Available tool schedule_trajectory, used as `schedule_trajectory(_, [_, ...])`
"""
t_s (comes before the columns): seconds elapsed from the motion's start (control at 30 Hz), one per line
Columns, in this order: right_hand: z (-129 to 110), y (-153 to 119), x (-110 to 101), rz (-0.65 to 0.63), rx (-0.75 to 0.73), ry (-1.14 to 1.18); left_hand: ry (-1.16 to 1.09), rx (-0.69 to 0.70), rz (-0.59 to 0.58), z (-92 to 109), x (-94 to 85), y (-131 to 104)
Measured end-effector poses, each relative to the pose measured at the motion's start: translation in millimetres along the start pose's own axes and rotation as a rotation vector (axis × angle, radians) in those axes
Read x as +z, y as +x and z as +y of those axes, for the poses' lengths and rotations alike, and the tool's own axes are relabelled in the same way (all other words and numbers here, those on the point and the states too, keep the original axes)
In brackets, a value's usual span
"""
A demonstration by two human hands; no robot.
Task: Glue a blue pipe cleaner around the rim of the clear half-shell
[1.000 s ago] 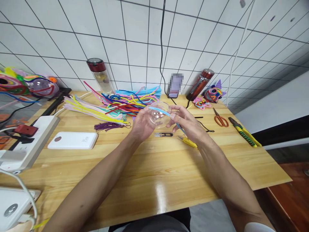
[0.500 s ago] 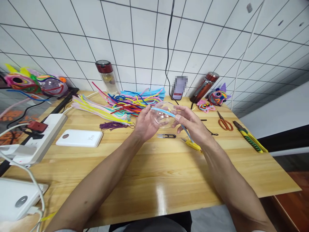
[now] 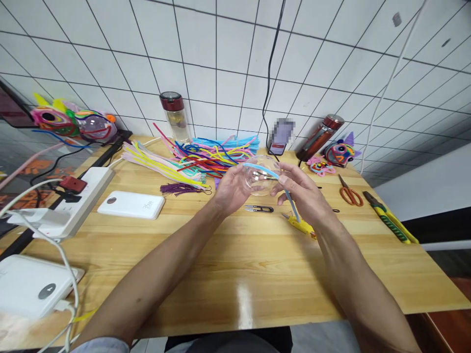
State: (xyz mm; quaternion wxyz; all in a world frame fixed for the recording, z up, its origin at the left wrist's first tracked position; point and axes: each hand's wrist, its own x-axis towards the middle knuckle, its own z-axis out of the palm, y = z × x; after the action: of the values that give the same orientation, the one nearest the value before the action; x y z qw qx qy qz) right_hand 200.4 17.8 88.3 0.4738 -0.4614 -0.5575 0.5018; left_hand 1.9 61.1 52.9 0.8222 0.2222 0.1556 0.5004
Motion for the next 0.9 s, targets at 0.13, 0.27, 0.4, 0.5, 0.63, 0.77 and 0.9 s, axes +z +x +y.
schedule_trajectory(0.13, [3.5, 1.5, -1.5, -0.004, -0.002, 0.004, -0.001, 0.005, 0.008, 0.6, 1.7, 1.3])
schedule_trajectory(0.27, [3.4, 1.4, 0.2, 0.005, -0.001, 0.018, 0.010, 0.025, -0.004, 1.6, 2.9, 1.2])
schedule_trajectory(0.4, [1.1, 0.5, 1.3, 0.012, 0.009, 0.014, -0.004, 0.018, -0.020, 3.0, 3.3, -0.3])
schedule_trajectory(0.5, [0.5, 0.8, 0.0, 0.015, 0.010, 0.011, -0.027, 0.023, -0.045, 2.6, 2.1, -0.1])
schedule_trajectory(0.63, [2.2, 1.7, -0.7, 0.007, 0.000, -0.001, -0.012, 0.048, -0.039, 1.3, -0.3, 1.6])
schedule_trajectory(0.77, [6.1, 2.4, 1.2, -0.003, -0.005, 0.017, 0.002, 0.038, -0.015, 3.3, -1.9, 2.2])
schedule_trajectory(0.9, [8.6, 3.0, 3.0, -0.012, -0.008, 0.011, 0.016, 0.036, 0.005, 5.6, -1.7, 1.5])
